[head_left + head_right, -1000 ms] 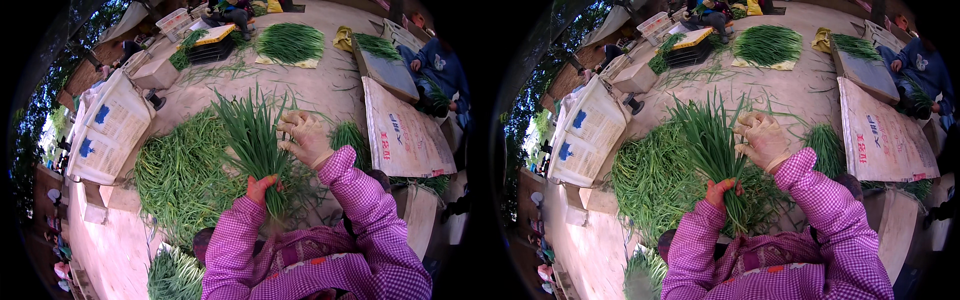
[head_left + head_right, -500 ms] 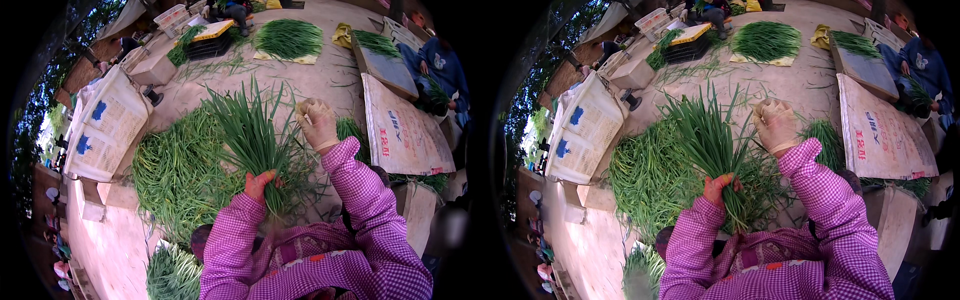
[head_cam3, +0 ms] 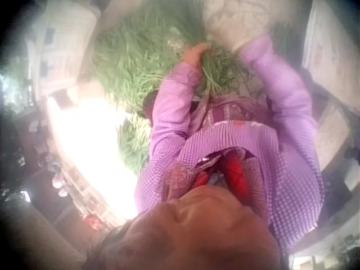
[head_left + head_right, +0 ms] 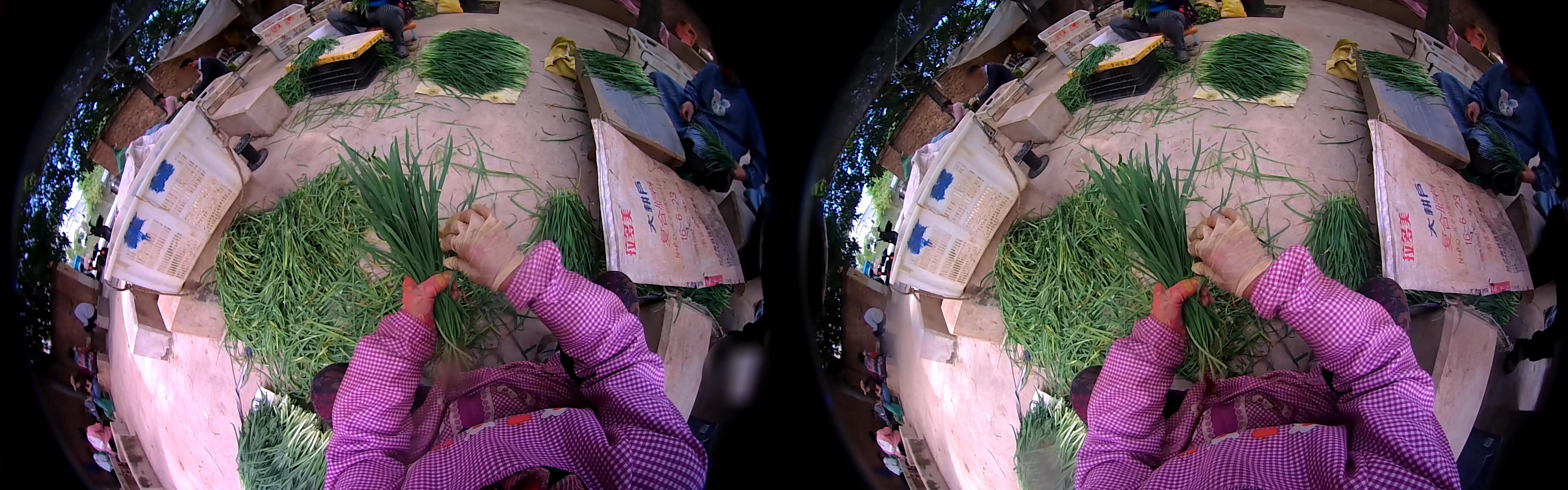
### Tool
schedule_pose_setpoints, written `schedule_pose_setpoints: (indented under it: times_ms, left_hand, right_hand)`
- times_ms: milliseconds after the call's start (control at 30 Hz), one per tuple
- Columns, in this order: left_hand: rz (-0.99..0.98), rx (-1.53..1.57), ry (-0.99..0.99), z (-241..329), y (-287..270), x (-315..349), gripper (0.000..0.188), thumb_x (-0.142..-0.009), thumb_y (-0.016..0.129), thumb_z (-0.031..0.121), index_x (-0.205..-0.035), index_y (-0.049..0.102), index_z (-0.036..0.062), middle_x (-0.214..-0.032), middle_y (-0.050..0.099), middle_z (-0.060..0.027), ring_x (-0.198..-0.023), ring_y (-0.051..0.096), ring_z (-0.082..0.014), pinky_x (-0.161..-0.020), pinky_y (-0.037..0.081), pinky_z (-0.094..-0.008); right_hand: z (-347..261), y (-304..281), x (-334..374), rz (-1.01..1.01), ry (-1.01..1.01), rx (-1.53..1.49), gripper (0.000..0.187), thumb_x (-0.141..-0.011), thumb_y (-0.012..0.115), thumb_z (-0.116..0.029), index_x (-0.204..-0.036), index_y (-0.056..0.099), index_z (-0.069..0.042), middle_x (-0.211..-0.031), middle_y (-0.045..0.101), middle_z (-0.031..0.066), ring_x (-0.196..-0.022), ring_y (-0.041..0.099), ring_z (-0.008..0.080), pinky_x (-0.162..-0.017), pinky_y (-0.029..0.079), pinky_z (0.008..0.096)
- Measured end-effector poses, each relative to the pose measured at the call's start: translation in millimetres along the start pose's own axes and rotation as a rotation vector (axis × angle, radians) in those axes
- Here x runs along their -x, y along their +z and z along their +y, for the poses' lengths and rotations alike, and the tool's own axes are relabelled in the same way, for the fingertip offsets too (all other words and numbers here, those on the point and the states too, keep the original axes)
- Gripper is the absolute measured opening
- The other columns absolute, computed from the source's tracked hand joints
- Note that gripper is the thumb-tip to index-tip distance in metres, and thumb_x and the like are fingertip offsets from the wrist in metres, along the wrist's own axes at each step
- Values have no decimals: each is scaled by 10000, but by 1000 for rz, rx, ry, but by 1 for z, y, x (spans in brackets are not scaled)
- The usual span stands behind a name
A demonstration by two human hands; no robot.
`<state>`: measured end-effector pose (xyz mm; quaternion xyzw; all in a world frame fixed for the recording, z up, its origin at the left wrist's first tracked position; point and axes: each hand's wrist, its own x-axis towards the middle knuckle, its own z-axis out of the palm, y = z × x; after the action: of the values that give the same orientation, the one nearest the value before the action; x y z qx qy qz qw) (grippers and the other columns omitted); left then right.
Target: The person sorts leeks by hand, removing loose or damaged leaves and piling them into a bundle on the ground.
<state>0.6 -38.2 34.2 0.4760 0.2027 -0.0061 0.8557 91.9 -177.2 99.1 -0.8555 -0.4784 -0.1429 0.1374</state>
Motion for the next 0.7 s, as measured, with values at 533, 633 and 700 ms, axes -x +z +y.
schedule_pose_setpoints:
  times_ms: [533,633,700]
  left_hand:
    - [0,46,11,2,-5,0,307,-758,669,27,-1027,538,-42,-686,601,-115,-558,589,-228,-546,530,-368]
    - [-45,66,13,1,-2,1,323,-752,667,17,-1038,529,-43,-685,601,-116,-550,582,-228,-534,521,-369]
    - [-12,26,-10,-4,-9,-1,235,-746,653,29,-950,568,-51,-683,598,-118,-559,577,-234,-599,525,-392]
  right_hand:
    - [44,-23,-3,336,226,20,146,-816,644,-222,-894,634,-99,-908,622,51,-908,569,247,-956,379,406]
    - [55,-33,0,471,302,-173,146,-828,657,-216,-933,668,-116,-923,657,54,-892,588,246,-880,428,385]
    - [54,-38,-3,548,309,-323,165,-813,674,-203,-962,678,-132,-946,661,49,-912,589,242,-850,445,376]
